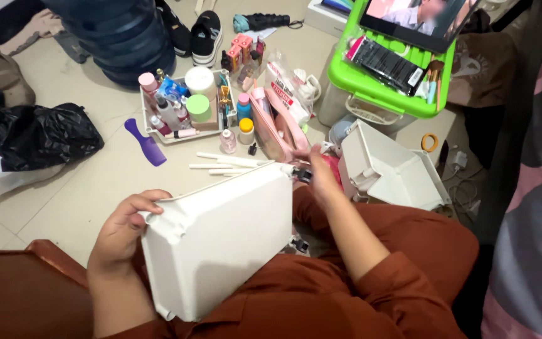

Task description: The person sits on the floor handling a white plastic drawer organizer, pulling drawers off the frame and separating parts. They wipe the drawer surfaces with a tissue and press the drawers back onto the frame.

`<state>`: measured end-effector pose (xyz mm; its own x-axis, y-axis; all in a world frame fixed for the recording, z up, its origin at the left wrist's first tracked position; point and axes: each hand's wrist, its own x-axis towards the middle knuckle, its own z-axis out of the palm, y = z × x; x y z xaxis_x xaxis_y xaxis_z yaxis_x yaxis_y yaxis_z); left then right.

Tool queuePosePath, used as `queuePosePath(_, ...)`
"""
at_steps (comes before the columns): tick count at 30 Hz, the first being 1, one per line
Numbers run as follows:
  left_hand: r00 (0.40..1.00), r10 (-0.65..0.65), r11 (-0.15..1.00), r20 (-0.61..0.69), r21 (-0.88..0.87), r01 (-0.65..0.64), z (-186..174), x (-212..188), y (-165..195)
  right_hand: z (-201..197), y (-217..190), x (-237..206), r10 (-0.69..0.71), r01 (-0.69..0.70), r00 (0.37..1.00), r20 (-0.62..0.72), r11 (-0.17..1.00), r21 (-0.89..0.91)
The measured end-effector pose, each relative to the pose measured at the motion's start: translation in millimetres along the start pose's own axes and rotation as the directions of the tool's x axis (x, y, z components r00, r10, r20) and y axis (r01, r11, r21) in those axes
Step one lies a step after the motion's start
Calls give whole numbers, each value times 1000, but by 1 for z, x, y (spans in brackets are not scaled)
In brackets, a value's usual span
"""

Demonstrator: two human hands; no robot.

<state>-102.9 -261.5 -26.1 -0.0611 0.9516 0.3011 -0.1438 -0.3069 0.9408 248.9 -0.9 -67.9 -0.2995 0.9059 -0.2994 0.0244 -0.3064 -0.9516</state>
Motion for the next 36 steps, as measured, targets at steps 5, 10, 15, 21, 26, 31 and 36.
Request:
queuePosePath(5, 974, -85, 996, 210, -16, 91, -1, 5, 30, -5, -25, -23, 20, 99, 971, 237, 872, -479)
queuePosePath(10, 824, -370, 876, 429, 458, 155, 0, 61, 123, 7, -34, -26, -287, 381, 923, 258, 786, -488)
queuePosePath(15, 803, -414, 731, 429, 682, 13, 51, 161, 171, 13, -64, -39, -443, 481, 871, 213, 858, -179)
queuePosePath(21, 814, -95, 420, 573, 765, -489, 152, 210, 127, 23, -114, -91, -673, 705, 706, 220, 696, -135)
queuePosePath(26, 809, -193, 593, 556, 723, -355, 186, 205, 90, 4, -133, -103, -181, 303, 942, 282, 822, -483)
queuePosePath(31, 762, -268, 638, 590, 701, -318, 206, 167, 57, -7, -92, -104, -140, 410, 896, 422, 628, -662)
queuePosePath(36, 750, -420, 541, 511, 805, -246, 193, 166, 57, -15, -70, -106, -174, 454, 801, 573, 800, -392)
